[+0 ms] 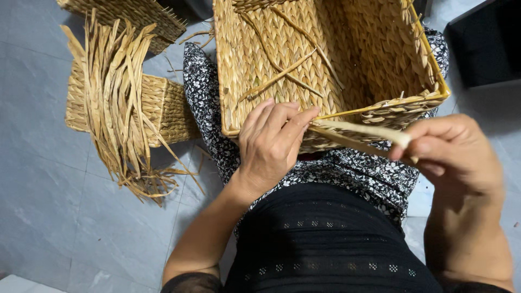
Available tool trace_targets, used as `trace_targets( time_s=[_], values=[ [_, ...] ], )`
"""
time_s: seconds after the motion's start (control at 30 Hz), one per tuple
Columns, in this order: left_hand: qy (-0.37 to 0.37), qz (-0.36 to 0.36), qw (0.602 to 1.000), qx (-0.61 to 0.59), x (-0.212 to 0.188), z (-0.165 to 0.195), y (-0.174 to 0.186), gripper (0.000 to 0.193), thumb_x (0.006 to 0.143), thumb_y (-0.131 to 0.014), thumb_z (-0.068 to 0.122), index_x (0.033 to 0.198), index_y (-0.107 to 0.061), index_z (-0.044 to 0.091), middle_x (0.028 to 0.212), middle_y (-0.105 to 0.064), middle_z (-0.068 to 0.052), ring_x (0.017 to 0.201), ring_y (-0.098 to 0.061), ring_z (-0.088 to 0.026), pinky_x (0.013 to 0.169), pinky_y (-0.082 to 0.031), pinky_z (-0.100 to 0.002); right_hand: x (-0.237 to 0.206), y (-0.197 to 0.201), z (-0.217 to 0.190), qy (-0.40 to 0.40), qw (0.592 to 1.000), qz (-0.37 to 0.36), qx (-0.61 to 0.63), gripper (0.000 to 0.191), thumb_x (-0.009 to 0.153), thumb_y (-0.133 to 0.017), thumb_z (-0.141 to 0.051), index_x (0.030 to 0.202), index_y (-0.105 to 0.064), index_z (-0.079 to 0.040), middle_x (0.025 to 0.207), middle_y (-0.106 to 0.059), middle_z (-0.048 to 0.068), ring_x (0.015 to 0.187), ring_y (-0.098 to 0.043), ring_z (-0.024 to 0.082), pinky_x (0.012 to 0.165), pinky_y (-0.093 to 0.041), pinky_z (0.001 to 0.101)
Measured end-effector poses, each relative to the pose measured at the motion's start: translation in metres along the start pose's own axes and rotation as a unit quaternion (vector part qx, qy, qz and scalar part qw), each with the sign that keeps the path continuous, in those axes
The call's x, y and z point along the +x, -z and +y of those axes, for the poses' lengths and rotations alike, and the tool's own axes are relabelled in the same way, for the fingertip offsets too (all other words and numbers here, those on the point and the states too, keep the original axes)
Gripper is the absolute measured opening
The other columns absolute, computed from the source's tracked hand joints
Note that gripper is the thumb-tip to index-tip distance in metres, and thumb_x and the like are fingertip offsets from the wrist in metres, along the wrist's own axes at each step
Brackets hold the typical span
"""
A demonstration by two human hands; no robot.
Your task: The person sits on the floor with a woven water-hyacinth basket on their lap and weaves flat reed strips along the basket's rim, tucking and pressing each strip into the weave. They use scissors to trim excess material and continue securing strips around the edge.
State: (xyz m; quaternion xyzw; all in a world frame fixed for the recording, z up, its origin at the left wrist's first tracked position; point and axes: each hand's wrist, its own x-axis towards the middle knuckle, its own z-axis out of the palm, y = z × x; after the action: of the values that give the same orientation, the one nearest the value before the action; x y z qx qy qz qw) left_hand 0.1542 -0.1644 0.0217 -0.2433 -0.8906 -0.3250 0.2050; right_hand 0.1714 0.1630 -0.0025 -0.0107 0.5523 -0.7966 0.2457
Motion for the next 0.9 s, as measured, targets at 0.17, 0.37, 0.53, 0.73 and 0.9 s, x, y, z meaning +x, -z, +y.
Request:
trace_targets(
  time_s=[0.17, 0.37, 0.53, 0.73, 0.9],
  values=[
    [-0.028, 0.034, 0.999, 0.002, -0.007, -0.004, -0.007, 0.034, 0.095, -0.079, 0.007, 0.124, -0.067, 0.02, 0.107, -0.066, 0.002, 0.109, -0.071, -0.02, 0.111, -0.05, -0.042, 0.019, -0.002, -0.024, 0.048, 0.97, -0.013, 0.238, 0.026, 0.11, -0.059, -0.015, 0.111, -0.067, 0.01, 0.057, -0.058, -0.002, 0.048, -0.044, 0.003, 0.044, -0.037, 0.0182],
    [-0.051, 0.036, 0.996, 0.061, -0.006, -0.005, -0.005, 0.04, 0.093, -0.081, 0.018, 0.13, -0.071, 0.029, 0.095, -0.062, 0.003, 0.096, -0.068, -0.016, 0.102, -0.052, -0.041, 0.07, -0.038, -0.044, 0.072, 0.926, -0.084, 0.36, 0.044, 0.109, -0.05, -0.021, 0.137, -0.06, 0.011, 0.05, -0.05, -0.002, 0.037, -0.039, 0.005, 0.037, -0.036, 0.0222],
    [0.033, 0.027, 0.999, 0.029, 0.005, 0.008, -0.006, 0.027, 0.095, -0.08, 0.026, 0.121, -0.075, 0.028, 0.087, -0.058, 0.005, 0.085, -0.06, -0.017, 0.101, -0.047, -0.04, 0.069, -0.061, -0.057, 0.131, 0.971, -0.027, 0.196, 0.048, 0.109, -0.05, -0.037, 0.129, -0.066, 0.003, 0.053, -0.048, -0.008, 0.041, -0.038, 0.003, 0.04, -0.033, 0.0195],
    [0.1, -0.089, 0.99, -0.055, 0.021, 0.011, 0.0, 0.011, 0.096, -0.072, 0.021, 0.105, -0.076, 0.016, 0.093, -0.061, -0.002, 0.1, -0.061, -0.022, 0.105, -0.038, -0.042, 0.025, -0.097, -0.008, 0.056, 0.909, 0.162, -0.381, 0.028, 0.1, -0.067, -0.011, 0.126, -0.074, -0.004, 0.07, -0.067, 0.001, 0.056, -0.055, 0.006, 0.05, -0.045, 0.022],
    [0.122, -0.164, 0.977, -0.064, 0.033, 0.008, 0.003, 0.013, 0.097, -0.067, 0.024, 0.099, -0.075, 0.014, 0.093, -0.062, -0.004, 0.098, -0.062, -0.025, 0.098, -0.041, -0.041, 0.04, -0.102, 0.026, 0.056, 0.931, 0.121, -0.34, 0.036, 0.097, -0.066, -0.011, 0.132, -0.065, -0.003, 0.074, -0.07, -0.004, 0.06, -0.063, 0.003, 0.055, -0.052, 0.0211]
  ],
)
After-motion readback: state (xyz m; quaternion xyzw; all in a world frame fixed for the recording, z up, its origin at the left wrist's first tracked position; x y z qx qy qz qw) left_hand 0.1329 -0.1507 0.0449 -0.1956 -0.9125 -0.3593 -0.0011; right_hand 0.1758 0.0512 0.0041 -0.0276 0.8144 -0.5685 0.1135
